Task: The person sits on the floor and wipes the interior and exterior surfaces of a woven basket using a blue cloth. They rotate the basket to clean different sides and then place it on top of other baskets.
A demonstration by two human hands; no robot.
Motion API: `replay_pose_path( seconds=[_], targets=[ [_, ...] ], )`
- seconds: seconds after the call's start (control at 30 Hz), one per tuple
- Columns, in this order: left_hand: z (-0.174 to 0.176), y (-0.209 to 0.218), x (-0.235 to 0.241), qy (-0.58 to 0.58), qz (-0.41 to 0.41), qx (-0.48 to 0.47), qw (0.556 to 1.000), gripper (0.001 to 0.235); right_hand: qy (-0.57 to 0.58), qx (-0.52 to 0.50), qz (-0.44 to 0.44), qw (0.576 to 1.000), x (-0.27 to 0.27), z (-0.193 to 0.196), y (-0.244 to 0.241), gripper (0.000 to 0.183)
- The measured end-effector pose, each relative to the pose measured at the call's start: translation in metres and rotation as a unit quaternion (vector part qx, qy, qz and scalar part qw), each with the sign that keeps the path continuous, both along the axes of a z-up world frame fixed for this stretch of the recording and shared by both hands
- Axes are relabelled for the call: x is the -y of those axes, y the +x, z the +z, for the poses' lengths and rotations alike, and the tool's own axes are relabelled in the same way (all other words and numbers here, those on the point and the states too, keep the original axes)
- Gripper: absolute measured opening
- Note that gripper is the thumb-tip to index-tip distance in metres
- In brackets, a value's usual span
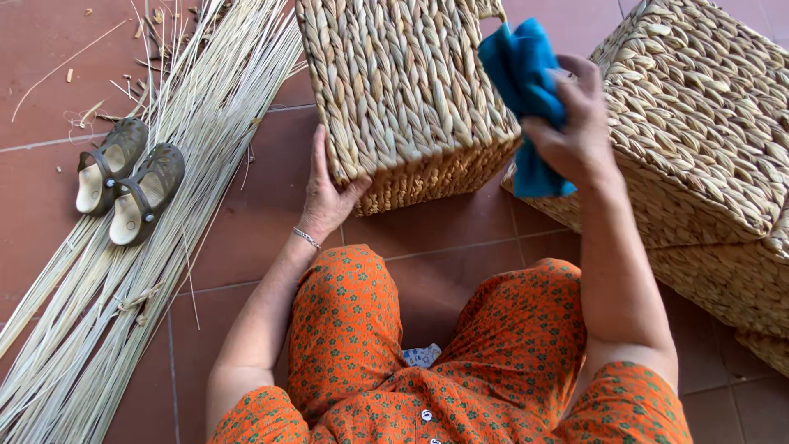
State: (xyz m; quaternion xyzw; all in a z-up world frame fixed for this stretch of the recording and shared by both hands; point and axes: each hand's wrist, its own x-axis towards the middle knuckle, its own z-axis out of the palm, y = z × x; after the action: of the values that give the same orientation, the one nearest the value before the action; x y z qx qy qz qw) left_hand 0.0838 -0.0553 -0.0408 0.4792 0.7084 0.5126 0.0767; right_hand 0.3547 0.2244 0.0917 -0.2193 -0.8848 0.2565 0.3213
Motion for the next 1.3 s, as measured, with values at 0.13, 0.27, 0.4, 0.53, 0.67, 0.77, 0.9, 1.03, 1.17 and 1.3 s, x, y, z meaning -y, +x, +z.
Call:
replay_pose_path(
  seconds=[0.13, 0.27, 0.4, 0.53, 0.67, 0.77, 0.9, 1.03, 1.17, 1.3],
  targets=[
    [0.001, 0.008, 0.008, -0.007, -0.005, 0.018, 1.000, 0.125, 0.242, 0.143, -0.079, 0.956, 0.018, -0.029, -0.044, 0.054],
    [-0.023, 0.001, 0.001, -0.018, 0.004, 0.016, 1.000, 0.129, 0.172, 0.218, -0.062, 0.959, 0.036, -0.033, -0.066, 0.040],
    [-0.061, -0.011, 0.001, -0.069, 0.003, -0.068, 0.995, 0.110, 0.098, 0.101, 0.144, 0.980, 0.122, -0.034, -0.112, 0.046],
    [-0.067, -0.016, 0.002, -0.211, 0.029, -0.085, 0.973, 0.086, 0.215, 0.113, 0.223, 0.944, 0.161, -0.036, -0.140, 0.052],
    [-0.038, -0.004, 0.002, -0.090, 0.026, 0.047, 0.995, 0.116, 0.165, 0.203, 0.114, 0.958, 0.084, -0.033, -0.106, 0.037],
    [-0.012, 0.007, -0.001, -0.047, 0.003, 0.038, 0.998, 0.118, 0.196, 0.221, -0.062, 0.953, 0.023, -0.029, -0.068, 0.047],
    [0.005, 0.009, 0.001, -0.018, 0.010, 0.006, 1.000, 0.121, 0.177, 0.231, -0.116, 0.950, 0.028, -0.022, -0.053, 0.044],
    [0.005, 0.001, -0.007, -0.008, 0.030, -0.041, 0.999, 0.119, 0.166, 0.259, -0.003, 0.952, 0.079, -0.011, -0.066, 0.049],
    [0.000, 0.005, -0.017, 0.000, 0.010, -0.076, 0.997, 0.122, 0.167, 0.149, 0.171, 0.960, 0.116, -0.013, -0.088, 0.054],
    [-0.003, 0.006, -0.013, 0.029, -0.019, 0.025, 0.999, 0.125, 0.214, 0.170, 0.217, 0.937, 0.107, -0.023, -0.151, 0.036]
  ],
)
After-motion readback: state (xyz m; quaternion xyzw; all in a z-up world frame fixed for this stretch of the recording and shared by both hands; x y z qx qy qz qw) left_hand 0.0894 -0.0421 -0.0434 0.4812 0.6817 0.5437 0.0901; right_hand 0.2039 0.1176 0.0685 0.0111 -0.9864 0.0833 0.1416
